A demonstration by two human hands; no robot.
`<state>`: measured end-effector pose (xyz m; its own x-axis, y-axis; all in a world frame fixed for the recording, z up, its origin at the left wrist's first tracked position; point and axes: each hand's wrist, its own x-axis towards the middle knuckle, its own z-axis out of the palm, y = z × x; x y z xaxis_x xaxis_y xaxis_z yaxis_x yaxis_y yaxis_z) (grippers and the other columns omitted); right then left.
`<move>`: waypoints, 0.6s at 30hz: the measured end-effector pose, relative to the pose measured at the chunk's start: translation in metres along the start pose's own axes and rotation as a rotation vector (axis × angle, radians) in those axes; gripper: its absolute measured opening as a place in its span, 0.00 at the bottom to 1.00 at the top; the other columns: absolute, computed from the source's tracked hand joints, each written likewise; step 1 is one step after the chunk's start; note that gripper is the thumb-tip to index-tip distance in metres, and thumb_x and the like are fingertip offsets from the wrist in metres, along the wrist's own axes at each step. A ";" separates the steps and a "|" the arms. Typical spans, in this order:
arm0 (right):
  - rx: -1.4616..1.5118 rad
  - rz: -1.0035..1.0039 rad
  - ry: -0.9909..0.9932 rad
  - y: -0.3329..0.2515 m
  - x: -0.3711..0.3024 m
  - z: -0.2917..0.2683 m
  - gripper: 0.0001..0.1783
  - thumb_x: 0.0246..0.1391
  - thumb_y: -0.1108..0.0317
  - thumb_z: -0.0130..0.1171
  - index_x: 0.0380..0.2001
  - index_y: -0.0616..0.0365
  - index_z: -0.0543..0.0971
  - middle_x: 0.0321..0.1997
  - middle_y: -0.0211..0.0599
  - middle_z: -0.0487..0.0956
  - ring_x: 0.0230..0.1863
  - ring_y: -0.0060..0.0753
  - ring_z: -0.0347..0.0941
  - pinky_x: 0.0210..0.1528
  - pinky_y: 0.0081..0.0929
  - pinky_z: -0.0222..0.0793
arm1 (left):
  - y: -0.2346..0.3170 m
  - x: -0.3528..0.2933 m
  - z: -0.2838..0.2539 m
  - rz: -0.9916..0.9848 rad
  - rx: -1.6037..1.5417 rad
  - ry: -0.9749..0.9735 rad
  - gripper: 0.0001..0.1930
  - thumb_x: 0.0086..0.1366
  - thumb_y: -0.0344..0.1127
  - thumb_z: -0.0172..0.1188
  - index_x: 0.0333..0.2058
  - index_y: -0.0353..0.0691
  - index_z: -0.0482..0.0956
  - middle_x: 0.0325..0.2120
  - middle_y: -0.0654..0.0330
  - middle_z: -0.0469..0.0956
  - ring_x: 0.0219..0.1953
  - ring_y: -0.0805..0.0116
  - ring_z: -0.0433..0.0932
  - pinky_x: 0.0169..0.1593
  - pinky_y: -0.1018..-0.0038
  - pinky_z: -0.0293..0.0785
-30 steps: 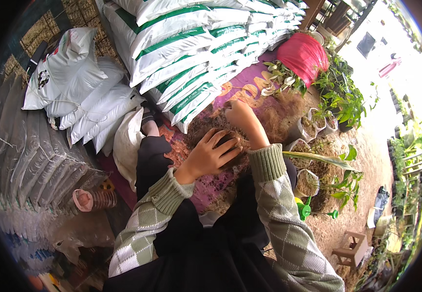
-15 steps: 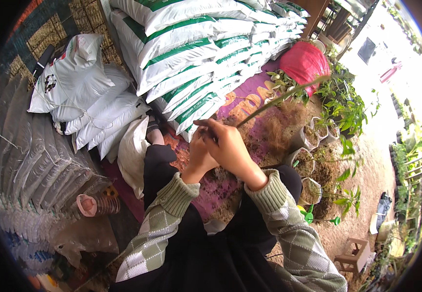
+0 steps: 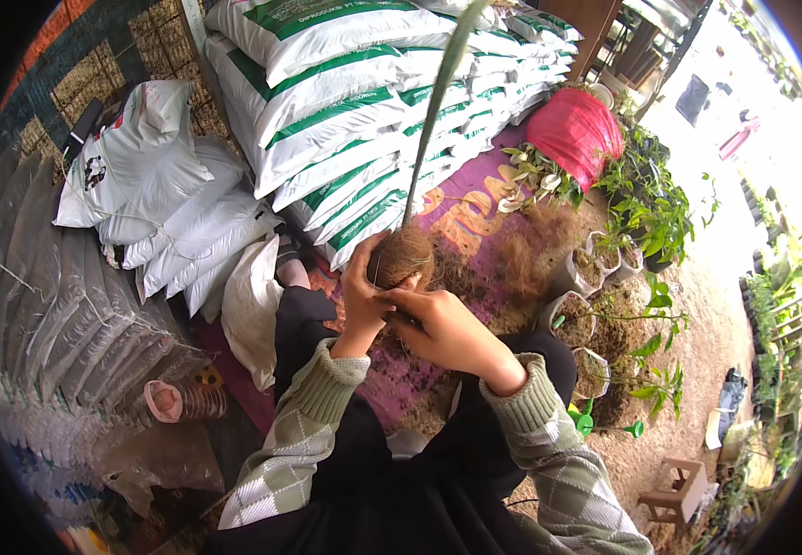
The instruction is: The person sits on a mat and prepares a plant cutting by hand. They remove excess fibrous material from the root ball, trim the stem with a small knife, and then re-wrap the root ball with fresh fibrous material.
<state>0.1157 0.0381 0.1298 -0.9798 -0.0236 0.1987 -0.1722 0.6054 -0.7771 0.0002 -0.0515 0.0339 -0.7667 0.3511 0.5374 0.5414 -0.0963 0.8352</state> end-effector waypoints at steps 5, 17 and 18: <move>0.034 0.018 -0.006 0.007 -0.007 -0.025 0.18 0.52 0.76 0.54 0.48 0.58 0.77 0.31 0.52 0.79 0.30 0.50 0.77 0.35 0.35 0.71 | -0.001 0.004 -0.007 -0.200 -0.361 -0.053 0.27 0.50 0.29 0.72 0.49 0.31 0.72 0.42 0.57 0.77 0.44 0.69 0.77 0.50 0.72 0.74; -0.070 0.205 0.259 0.022 -0.011 -0.053 0.09 0.50 0.76 0.57 0.37 0.60 0.79 0.29 0.44 0.80 0.28 0.41 0.79 0.33 0.30 0.72 | -0.010 -0.003 -0.014 -0.459 -0.861 -0.157 0.30 0.54 0.36 0.69 0.54 0.32 0.69 0.44 0.56 0.78 0.43 0.68 0.80 0.49 0.72 0.77; -0.056 0.177 0.295 0.024 -0.010 -0.053 0.09 0.50 0.77 0.57 0.37 0.61 0.79 0.27 0.42 0.79 0.26 0.32 0.74 0.31 0.27 0.69 | -0.015 -0.004 -0.014 -0.463 -0.868 -0.156 0.32 0.54 0.38 0.69 0.55 0.32 0.68 0.44 0.56 0.78 0.43 0.68 0.80 0.49 0.72 0.78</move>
<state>0.1267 0.0952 0.1405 -0.9208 0.3119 0.2341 0.0118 0.6224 -0.7826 -0.0096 -0.0642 0.0212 -0.7509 0.6387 0.1679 -0.2872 -0.5448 0.7878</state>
